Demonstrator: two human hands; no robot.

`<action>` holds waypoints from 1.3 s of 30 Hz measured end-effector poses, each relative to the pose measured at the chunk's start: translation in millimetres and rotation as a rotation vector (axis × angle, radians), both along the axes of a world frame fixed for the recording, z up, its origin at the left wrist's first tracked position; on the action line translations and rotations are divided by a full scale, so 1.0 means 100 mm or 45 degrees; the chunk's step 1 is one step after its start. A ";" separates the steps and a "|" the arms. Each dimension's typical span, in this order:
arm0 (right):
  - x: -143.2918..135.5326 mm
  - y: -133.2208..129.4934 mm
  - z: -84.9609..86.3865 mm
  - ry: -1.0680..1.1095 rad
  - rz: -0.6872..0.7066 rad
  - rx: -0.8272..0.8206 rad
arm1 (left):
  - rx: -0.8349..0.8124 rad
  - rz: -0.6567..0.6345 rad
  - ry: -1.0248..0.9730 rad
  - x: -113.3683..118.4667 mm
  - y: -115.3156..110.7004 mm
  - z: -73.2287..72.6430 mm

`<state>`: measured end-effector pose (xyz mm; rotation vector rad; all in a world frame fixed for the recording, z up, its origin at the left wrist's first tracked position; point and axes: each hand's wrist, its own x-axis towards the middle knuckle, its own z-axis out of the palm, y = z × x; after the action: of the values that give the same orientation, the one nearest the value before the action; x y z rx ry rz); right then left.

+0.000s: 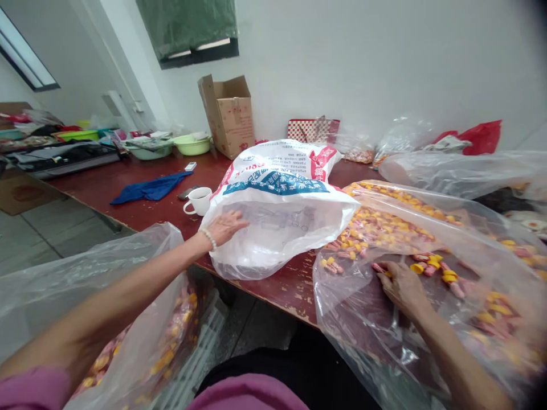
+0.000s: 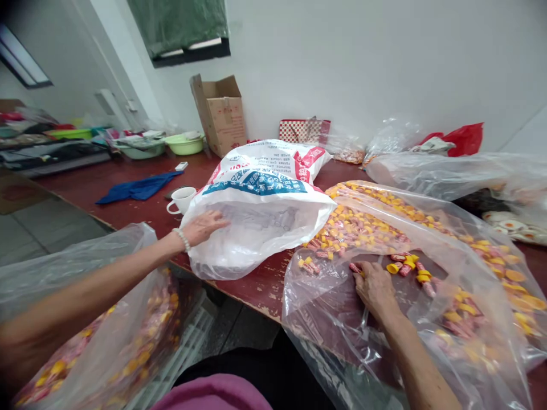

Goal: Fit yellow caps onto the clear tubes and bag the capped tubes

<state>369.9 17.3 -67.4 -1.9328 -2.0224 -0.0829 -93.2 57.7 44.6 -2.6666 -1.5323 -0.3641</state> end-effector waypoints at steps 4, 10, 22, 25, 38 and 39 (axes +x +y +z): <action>0.06 -0.10 0.02 0.036 0.026 -0.001 | -0.039 -0.078 0.052 0.16 0.36 -0.08; 0.04 -0.14 0.06 0.221 -0.184 -0.014 | -0.188 -0.154 -0.051 0.12 0.55 -0.05; -0.49 -0.55 0.49 1.455 -0.352 0.137 | -0.365 -0.052 -0.500 0.54 0.00 -0.26; -1.02 -0.76 0.82 1.493 -0.119 0.275 | -0.434 -0.083 -0.643 0.73 -0.34 -0.22; -1.91 -0.82 0.82 0.661 0.881 0.333 | -0.897 -0.143 -1.164 0.96 -1.21 -0.24; -1.91 -0.81 0.80 0.640 0.866 0.369 | -0.980 -0.098 -1.240 0.95 -1.22 -0.26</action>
<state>178.9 -64.0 12.1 -0.9041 -2.0452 0.2380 1.9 -64.3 18.4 -3.3401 -2.1063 -1.5451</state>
